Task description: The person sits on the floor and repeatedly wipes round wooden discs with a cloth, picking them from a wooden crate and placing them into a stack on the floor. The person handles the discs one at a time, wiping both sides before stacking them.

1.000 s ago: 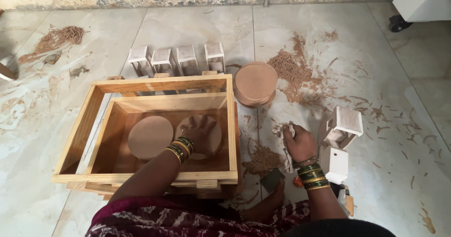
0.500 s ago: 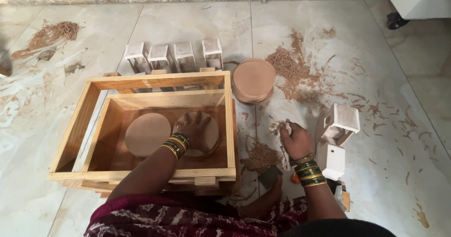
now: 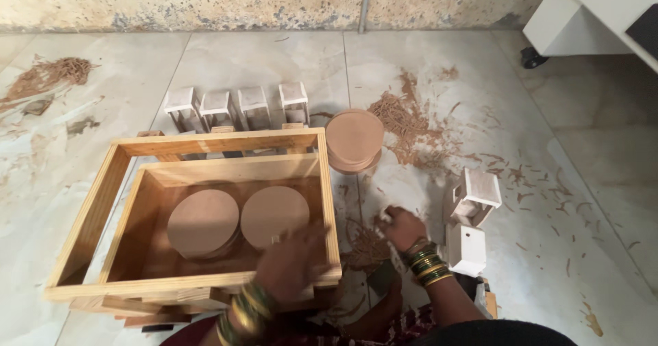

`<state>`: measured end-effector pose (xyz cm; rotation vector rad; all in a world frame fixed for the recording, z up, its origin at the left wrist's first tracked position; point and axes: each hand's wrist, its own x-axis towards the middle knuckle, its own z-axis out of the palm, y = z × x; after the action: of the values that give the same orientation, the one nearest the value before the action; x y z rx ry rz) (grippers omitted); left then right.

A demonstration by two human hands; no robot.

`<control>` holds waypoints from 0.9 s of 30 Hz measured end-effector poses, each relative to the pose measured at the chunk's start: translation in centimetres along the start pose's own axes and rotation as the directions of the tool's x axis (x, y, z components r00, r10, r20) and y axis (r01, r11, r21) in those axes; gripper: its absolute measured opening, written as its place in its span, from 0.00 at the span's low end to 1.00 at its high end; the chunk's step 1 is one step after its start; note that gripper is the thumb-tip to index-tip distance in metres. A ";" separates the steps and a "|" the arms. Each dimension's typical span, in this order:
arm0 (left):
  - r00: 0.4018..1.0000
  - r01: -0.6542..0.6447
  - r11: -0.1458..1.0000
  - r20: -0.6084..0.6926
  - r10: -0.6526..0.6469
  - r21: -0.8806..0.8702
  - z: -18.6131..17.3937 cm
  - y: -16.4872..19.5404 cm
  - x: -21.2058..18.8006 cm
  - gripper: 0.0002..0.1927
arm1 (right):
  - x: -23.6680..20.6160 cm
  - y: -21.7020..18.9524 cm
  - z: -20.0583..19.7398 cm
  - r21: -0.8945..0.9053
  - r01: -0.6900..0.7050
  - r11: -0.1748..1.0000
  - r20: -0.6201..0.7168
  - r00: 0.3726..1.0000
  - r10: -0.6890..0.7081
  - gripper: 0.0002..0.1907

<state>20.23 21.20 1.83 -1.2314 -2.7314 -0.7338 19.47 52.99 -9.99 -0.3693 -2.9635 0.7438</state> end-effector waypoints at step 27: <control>0.951 -0.071 0.997 -0.303 0.066 -0.007 0.6 -2.0 -7.1 0.26 | 14.9 -13.4 0.0 -0.663 0.149 0.733 -0.062 0.966 -0.253 0.20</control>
<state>23.69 15.38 -1.24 -1.1049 -2.4279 -0.8617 2.18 45.26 -3.60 -0.1082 -2.9454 -0.3694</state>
